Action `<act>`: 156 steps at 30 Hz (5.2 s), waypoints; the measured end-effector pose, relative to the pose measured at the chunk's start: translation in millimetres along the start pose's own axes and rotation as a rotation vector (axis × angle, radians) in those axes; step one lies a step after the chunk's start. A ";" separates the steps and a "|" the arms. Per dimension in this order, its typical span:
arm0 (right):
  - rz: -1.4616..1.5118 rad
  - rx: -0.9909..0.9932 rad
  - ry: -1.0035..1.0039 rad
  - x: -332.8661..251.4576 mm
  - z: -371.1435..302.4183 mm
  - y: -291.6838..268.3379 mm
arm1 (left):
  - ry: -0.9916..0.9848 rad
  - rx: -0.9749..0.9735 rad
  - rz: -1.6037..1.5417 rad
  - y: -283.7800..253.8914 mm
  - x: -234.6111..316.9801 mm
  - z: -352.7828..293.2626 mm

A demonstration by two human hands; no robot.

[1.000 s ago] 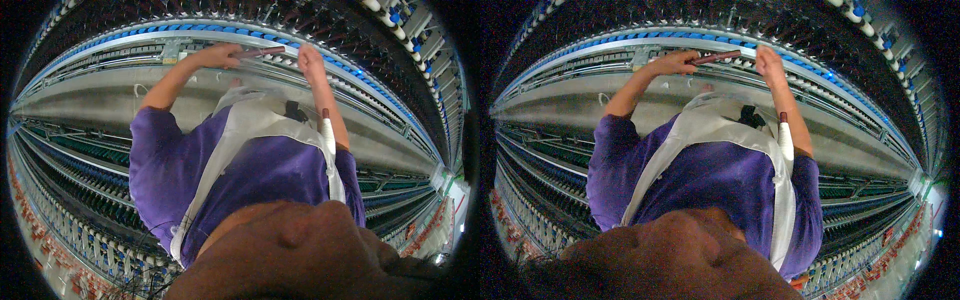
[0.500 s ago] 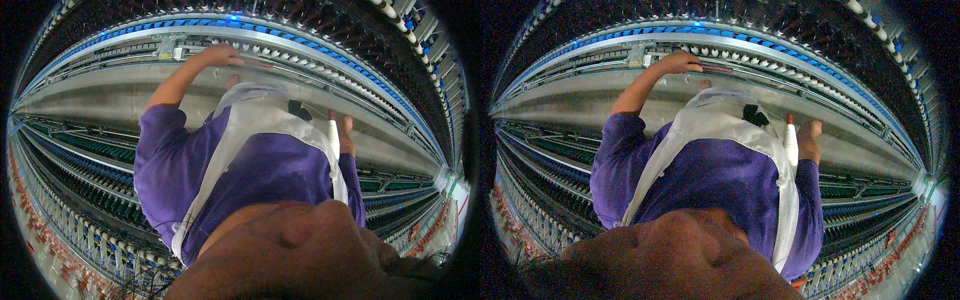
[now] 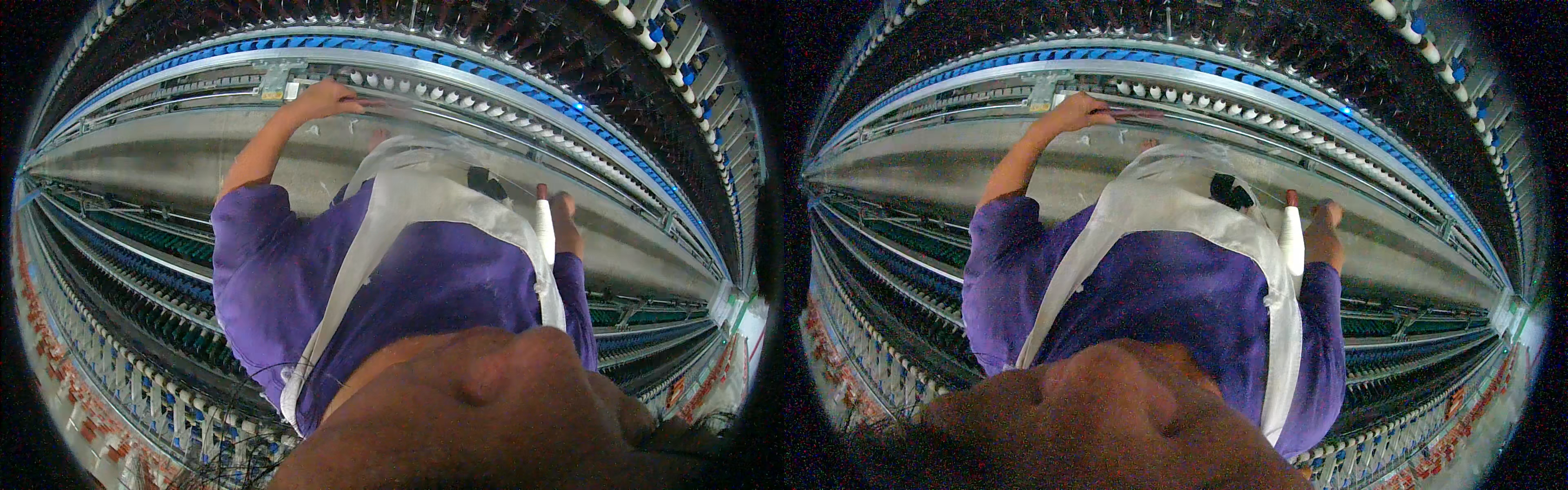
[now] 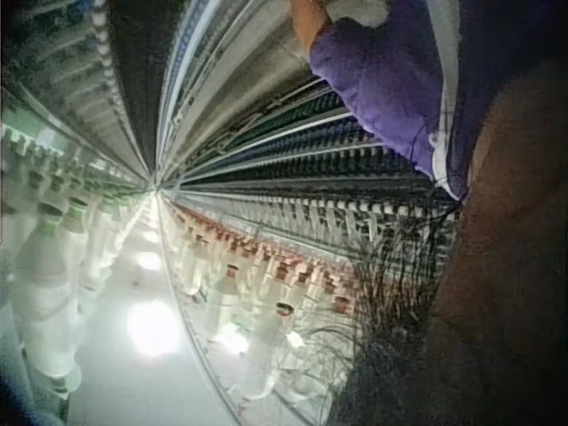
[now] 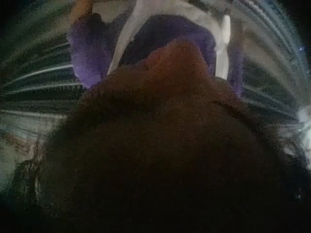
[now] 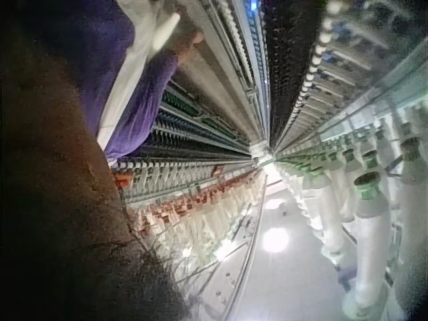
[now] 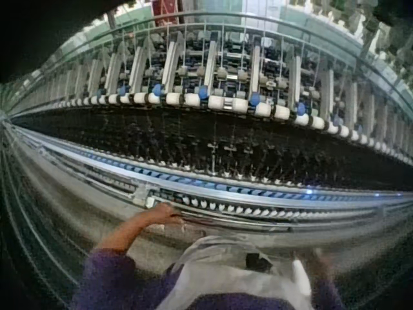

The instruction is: The person threads yarn through the guides and tensioners of a spinning machine. They use both hands to pull and guide the yarn along the machine's path, repeating the action across multiple spindles.

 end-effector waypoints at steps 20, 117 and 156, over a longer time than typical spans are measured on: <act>0.250 0.770 -1.013 -446.4 -168.3 -155.7 | -0.079 0.309 -0.215 36.4 5.3 -34.1; 1.251 -0.129 -0.577 -345.0 -115.0 -32.7 | -0.078 1.044 -1.500 -64.0 -41.9 236.0; 1.059 -0.051 -0.736 -309.9 -140.9 -96.9 | -0.066 0.771 0.247 -136.2 36.9 199.0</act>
Point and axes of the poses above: each hand's wrist, its own z-axis towards the middle knuckle, its own y-axis out of the palm, x = y × z, the point moved 8 cm from there along z, towards the middle knuckle, and after that the axes turned 11 degrees about -z, right-handed, at the moved point
